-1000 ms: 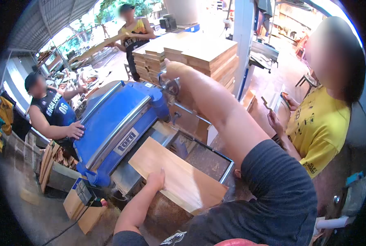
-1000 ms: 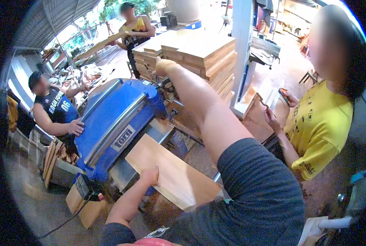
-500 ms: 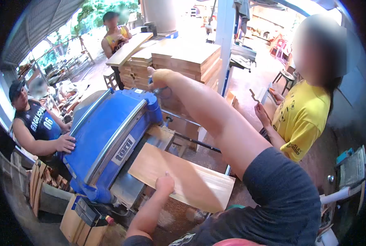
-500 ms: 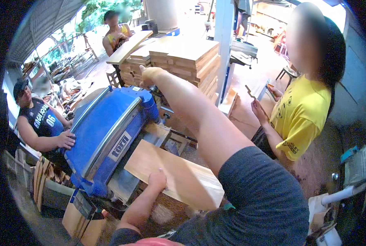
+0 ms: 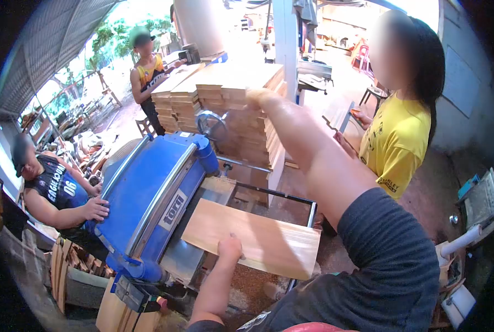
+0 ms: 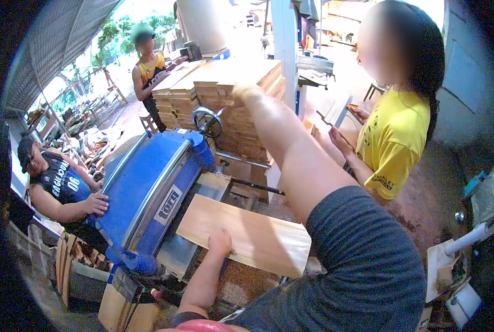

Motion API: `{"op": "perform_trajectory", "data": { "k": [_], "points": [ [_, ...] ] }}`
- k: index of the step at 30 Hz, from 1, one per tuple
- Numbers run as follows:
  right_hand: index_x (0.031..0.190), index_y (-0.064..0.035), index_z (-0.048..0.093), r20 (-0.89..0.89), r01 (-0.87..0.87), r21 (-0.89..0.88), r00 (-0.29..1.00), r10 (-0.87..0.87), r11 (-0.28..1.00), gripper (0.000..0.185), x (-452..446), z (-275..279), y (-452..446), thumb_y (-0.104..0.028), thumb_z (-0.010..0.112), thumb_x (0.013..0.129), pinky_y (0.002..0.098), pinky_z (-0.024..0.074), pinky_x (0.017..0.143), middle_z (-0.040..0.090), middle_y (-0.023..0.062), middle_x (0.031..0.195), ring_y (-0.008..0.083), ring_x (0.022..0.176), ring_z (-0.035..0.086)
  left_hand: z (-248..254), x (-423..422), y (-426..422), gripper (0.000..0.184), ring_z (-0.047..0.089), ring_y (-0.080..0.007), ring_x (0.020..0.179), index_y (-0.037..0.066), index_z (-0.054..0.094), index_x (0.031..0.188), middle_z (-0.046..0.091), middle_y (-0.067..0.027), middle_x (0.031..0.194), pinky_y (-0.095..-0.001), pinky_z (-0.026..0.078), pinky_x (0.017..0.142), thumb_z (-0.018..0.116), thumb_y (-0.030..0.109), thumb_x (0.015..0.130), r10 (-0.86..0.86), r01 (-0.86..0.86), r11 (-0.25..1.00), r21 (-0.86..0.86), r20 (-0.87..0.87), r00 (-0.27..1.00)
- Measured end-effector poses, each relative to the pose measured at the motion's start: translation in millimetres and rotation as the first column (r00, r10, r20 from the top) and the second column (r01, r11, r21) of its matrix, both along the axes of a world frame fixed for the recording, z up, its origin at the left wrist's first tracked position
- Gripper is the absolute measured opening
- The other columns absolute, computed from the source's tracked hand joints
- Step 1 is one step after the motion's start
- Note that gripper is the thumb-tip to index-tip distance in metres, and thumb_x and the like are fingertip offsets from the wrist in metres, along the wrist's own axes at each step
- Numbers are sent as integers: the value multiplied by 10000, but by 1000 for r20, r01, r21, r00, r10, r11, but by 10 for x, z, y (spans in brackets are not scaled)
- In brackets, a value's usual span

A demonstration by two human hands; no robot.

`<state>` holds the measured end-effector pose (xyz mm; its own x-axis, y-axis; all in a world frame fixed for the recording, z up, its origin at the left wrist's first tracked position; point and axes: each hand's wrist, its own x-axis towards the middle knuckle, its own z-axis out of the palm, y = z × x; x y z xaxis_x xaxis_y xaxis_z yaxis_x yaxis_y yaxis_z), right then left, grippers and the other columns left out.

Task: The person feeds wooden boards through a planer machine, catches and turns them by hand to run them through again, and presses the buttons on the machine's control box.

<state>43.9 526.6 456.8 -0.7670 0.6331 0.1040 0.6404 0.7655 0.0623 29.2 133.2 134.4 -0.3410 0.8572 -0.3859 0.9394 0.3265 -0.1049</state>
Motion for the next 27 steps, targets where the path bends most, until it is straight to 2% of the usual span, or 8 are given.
{"op": "perform_trajectory", "data": {
  "k": [1,4,9,12,18,20,23,27],
  "points": [
    [1247,102,501,32,-1,-11,1000,2,1000,696,194,71,-56,-378,727,797,391,489,915,645,234,1129,322,1078,623,-27,0,12,1013,676,-271,972,-85,419,1323,681,-150,1063,-381,540,821,861,484,611,11,-11,1000,-15,14,1000],
    [1206,101,525,73,157,-177,986,-146,971,663,407,82,38,-417,691,827,393,487,922,654,232,1114,318,1048,639,109,40,39,1053,682,-267,968,-74,358,1377,685,-148,1076,-373,543,821,861,462,624,23,-22,998,-59,22,999],
    [1287,90,399,240,115,-108,967,-86,987,759,388,-12,291,-444,689,831,424,514,865,671,222,1075,326,1004,658,184,68,54,1099,692,-259,955,-41,287,1455,693,-147,1082,-367,548,810,855,445,650,66,-60,991,-119,48,997],
    [1088,-43,690,80,228,-137,972,-219,964,417,535,145,-59,-374,683,834,389,527,898,678,133,1144,275,1038,653,176,72,27,1059,680,-264,985,-22,319,1445,687,-146,1095,-376,544,814,854,437,655,86,-78,986,-146,44,995],
    [1287,-15,536,4,232,-157,972,-234,960,605,513,10,2,-368,697,822,416,539,871,670,140,1154,284,1020,659,38,21,-15,936,660,-276,1019,-15,384,1403,671,-162,1110,-396,537,823,837,395,695,83,-78,994,-74,67,994],
    [1319,85,342,-38,111,-163,992,-118,980,779,499,-120,182,-330,724,782,391,541,798,663,218,1072,317,909,672,7,15,-39,927,664,-282,1007,-21,387,1398,678,-169,1085,-392,538,814,830,401,701,55,-53,998,-39,60,997],
    [1413,-15,341,70,188,-222,982,-177,957,782,535,-37,84,-373,705,820,424,538,859,667,169,1138,294,1025,655,106,39,-36,934,666,-287,1000,-32,383,1397,686,-166,1064,-387,536,813,824,411,703,34,-30,997,-68,57,998],
    [1420,-20,313,59,211,-245,977,-203,946,791,529,-225,228,-360,706,824,426,535,853,668,174,1133,306,1031,651,93,48,-47,953,674,-284,976,-41,372,1403,698,-157,1031,-383,534,815,821,422,702,38,-36,997,-67,36,999]
  ]
}}
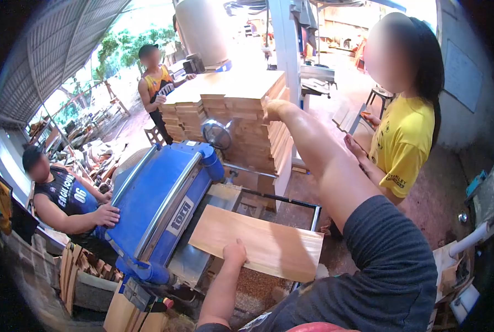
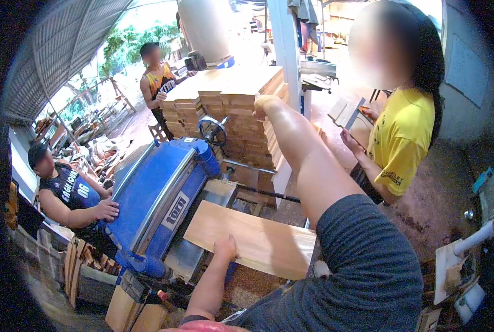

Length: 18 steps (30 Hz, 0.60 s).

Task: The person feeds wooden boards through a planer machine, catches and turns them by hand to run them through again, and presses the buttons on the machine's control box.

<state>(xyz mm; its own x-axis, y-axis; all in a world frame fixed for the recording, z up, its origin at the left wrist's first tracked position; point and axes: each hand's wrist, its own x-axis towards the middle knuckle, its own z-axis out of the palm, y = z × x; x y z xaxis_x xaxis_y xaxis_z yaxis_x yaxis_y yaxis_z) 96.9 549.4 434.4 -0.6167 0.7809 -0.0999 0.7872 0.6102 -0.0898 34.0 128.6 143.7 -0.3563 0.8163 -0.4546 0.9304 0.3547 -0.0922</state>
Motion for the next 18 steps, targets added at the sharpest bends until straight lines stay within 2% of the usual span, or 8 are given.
{"op": "perform_trajectory", "data": {
  "k": [3,5,9,11,12,14,15,18],
  "points": [
    [1418,-15,298,-50,-26,77,998,30,997,814,2,-132,216,-353,726,813,424,530,852,668,178,1128,309,1038,647,69,10,44,969,677,-283,969,-44,365,1409,698,-157,1035,-379,532,821,825,422,694,-21,21,1000,-17,-11,1000],
    [1450,135,156,103,-197,134,978,184,971,926,-66,-282,495,-349,627,817,362,512,827,666,187,1102,285,1024,649,57,20,35,1005,672,-284,985,-51,357,1412,697,-152,1046,-365,529,833,843,414,665,6,-6,1000,-19,11,1000],
    [1461,103,181,64,-123,51,991,119,991,906,64,-230,-69,-352,638,824,361,489,903,637,203,1159,316,1102,611,-175,-6,-109,922,673,-292,983,-9,354,1433,704,-135,1033,-402,520,854,788,405,733,52,-51,998,-26,33,998],
    [1483,-53,251,-183,-250,116,946,268,961,826,81,-577,-135,-411,643,852,422,470,943,613,229,1196,373,1106,591,-484,-89,-115,770,638,-309,1074,51,388,1427,635,-188,1195,-438,493,909,693,406,816,-67,268,827,495,-386,920],
    [1484,-111,291,-183,-337,238,905,383,911,782,151,-611,-387,-435,642,865,446,465,952,614,235,1193,387,1096,591,-274,-126,-39,644,613,-328,1116,14,437,1371,630,-205,1197,-453,468,952,598,367,858,-19,16,993,117,28,999],
    [1417,-105,393,-354,-498,-30,816,457,867,684,432,-1163,-1020,-417,652,867,452,500,804,676,184,1028,300,1023,631,-214,-51,-222,717,421,-353,1311,65,379,1432,358,-258,1432,-491,375,1045,613,425,857,170,-139,980,-145,234,957],
    [1423,-106,389,-379,-566,-59,775,506,822,728,518,-1640,-1159,-457,662,847,446,469,870,611,176,1138,297,1092,587,-208,69,-481,743,357,-362,1376,82,359,1452,268,-276,1510,-503,344,1075,618,445,857,256,-184,949,-258,285,924],
    [1442,-107,377,-103,-706,337,630,769,623,863,1041,-3346,-1540,-576,692,789,426,377,1065,415,151,1470,289,1299,456,139,315,-493,811,261,-403,1412,73,295,1484,279,-289,1499,-574,239,1111,589,505,864,185,-189,982,12,153,971]
  ]
}}
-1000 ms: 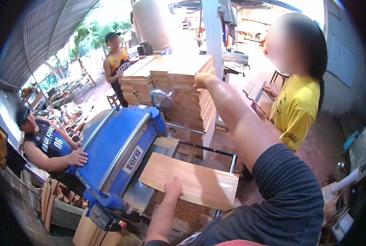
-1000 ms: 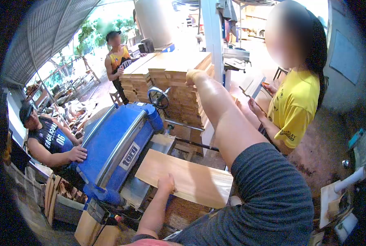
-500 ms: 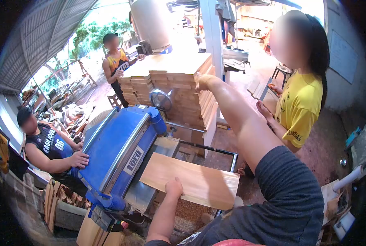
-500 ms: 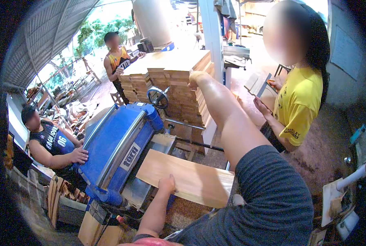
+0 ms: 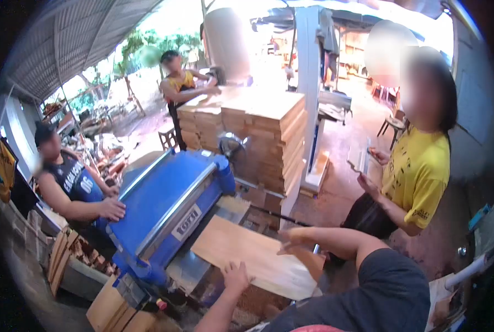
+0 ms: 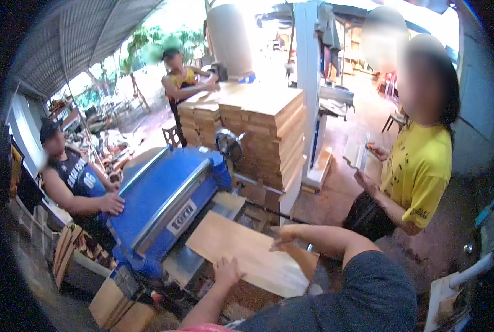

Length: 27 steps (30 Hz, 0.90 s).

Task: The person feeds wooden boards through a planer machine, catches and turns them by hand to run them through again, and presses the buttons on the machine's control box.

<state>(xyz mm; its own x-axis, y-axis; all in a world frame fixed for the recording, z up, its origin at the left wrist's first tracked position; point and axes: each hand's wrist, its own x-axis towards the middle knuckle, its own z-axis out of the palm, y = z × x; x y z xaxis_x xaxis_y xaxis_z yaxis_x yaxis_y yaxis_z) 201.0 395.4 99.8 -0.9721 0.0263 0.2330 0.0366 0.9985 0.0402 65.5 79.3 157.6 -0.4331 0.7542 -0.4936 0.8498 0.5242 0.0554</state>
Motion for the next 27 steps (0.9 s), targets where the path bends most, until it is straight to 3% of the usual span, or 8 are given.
{"op": "perform_trajectory", "data": {
  "k": [2,4,5,7,10,17,20,27],
  "points": [
    [1306,-26,543,358,222,-822,917,175,524,834,331,-357,-418,-623,706,748,410,391,1045,557,235,1297,322,1230,509,-696,92,-218,856,193,-448,1420,65,280,1487,257,-312,1494,-613,160,1121,575,560,855,87,-58,905,422,-51,995],
    [1213,31,598,533,561,-684,821,-206,467,853,426,-31,-586,-672,671,736,416,420,1013,584,249,1251,347,1170,553,-983,133,-264,845,149,-446,1430,32,315,1467,235,-315,1500,-615,129,1127,577,552,854,133,-76,831,551,-64,989],
    [1149,49,626,458,528,-581,841,-288,619,851,407,-263,-501,-691,657,730,422,466,939,638,234,1161,348,1058,610,-1045,176,-235,845,159,-438,1430,19,325,1460,242,-303,1504,-614,125,1129,579,550,854,163,-68,817,572,-117,980],
    [1050,46,656,789,727,-363,572,-223,582,783,254,-107,-370,-667,680,727,423,500,817,680,224,1001,314,917,649,-824,166,-68,897,156,-399,1444,-15,320,1453,247,-279,1514,-619,120,1128,593,573,833,233,-134,772,622,-80,969],
    [1055,38,661,467,577,-637,816,-340,511,656,391,-203,-481,-538,742,752,403,499,806,697,178,937,273,895,653,-832,-281,303,1008,178,-406,1438,-15,264,1474,274,-269,1511,-557,129,1152,594,646,788,359,-256,737,625,-41,932],
    [1049,94,649,534,595,-769,799,-277,233,628,522,-166,-813,-463,755,779,395,504,826,689,231,958,305,913,670,-929,-1244,587,936,154,-399,1445,-75,246,1458,209,-277,1534,-458,102,1186,548,578,858,561,-405,663,630,-60,825],
    [1070,40,672,539,597,-775,795,-277,206,527,573,-238,-888,-429,716,834,345,512,779,711,140,939,198,854,669,-825,-650,492,892,147,-408,1444,-105,237,1446,195,-301,1528,-467,86,1189,535,526,890,524,-367,710,601,-102,846],
    [1082,56,661,529,599,-709,801,-281,373,758,632,-94,-968,-640,654,782,419,490,890,662,267,1076,371,1012,648,-799,1238,55,889,117,-457,1434,-119,250,1434,174,-350,1510,-514,57,1180,554,500,873,361,-289,764,577,-11,933]
  ]
}}
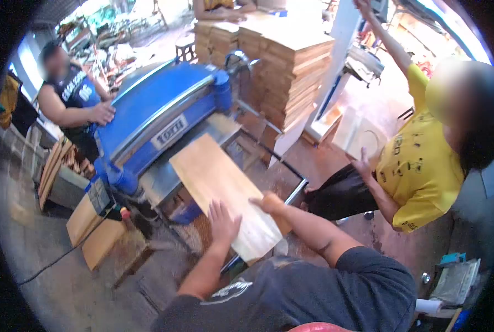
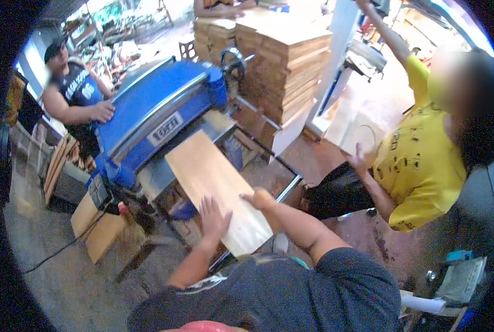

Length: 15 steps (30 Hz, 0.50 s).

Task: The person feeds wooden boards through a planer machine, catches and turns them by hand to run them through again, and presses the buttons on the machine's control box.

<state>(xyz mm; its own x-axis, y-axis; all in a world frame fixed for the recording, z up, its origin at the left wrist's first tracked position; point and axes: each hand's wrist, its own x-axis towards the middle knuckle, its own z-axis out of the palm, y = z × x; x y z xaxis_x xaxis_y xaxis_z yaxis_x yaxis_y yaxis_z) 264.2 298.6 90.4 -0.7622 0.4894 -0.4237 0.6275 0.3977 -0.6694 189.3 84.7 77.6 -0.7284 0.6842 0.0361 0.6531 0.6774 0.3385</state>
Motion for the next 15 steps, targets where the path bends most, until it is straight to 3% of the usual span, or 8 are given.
{"op": "perform_trajectory", "data": {
  "k": [1,2,3,5,8,10,15],
  "points": [
    [1119,57,647,-14,-45,-99,999,43,994,786,5,-105,60,-654,641,784,419,470,932,640,278,1128,386,1080,616,46,221,-64,900,118,-453,1434,-120,250,1435,179,-353,1506,-516,60,1178,564,504,867,-10,10,1000,-6,7,1000],
    [1201,67,598,7,-103,-63,995,103,993,827,27,-214,125,-649,639,789,414,447,973,598,290,1207,388,1144,581,109,433,-119,916,116,-449,1435,-119,244,1439,178,-355,1505,-515,58,1179,571,511,860,-27,27,999,32,-1,1000],
    [1273,74,539,-41,-90,-214,996,83,973,873,79,-262,157,-642,647,785,403,428,1005,561,287,1271,381,1191,552,116,582,-174,909,128,-464,1426,-119,248,1433,186,-360,1498,-529,76,1171,583,500,859,-33,33,999,16,0,999],
    [1298,78,514,-34,-116,-221,993,111,968,886,172,-189,211,-622,670,777,397,427,1010,563,275,1278,362,1201,549,149,763,-170,902,141,-479,1418,-119,251,1428,194,-365,1491,-543,95,1163,595,490,858,-38,38,999,14,-12,999],
    [1306,67,514,-40,-202,-304,979,199,931,872,205,52,274,-599,690,773,393,428,1009,573,254,1277,354,1200,550,115,810,-189,912,136,-425,1439,-84,283,1439,217,-316,1511,-516,85,1175,580,543,847,-6,4,998,-68,-28,1000],
    [1291,58,533,-56,-167,-266,986,158,949,839,217,-154,267,-581,698,774,392,432,1001,575,252,1275,349,1190,557,91,639,-146,920,151,-421,1437,-79,282,1443,228,-315,1508,-509,98,1175,568,562,849,-24,22,999,-45,-46,999],
    [1162,21,640,-63,-92,-174,995,82,980,683,302,313,31,-527,724,764,403,457,951,605,243,1229,329,1132,593,23,-512,56,930,193,-394,1434,-63,284,1448,262,-291,1505,-480,139,1173,532,611,857,3,-3,1000,1,-82,997]
  ]
}}
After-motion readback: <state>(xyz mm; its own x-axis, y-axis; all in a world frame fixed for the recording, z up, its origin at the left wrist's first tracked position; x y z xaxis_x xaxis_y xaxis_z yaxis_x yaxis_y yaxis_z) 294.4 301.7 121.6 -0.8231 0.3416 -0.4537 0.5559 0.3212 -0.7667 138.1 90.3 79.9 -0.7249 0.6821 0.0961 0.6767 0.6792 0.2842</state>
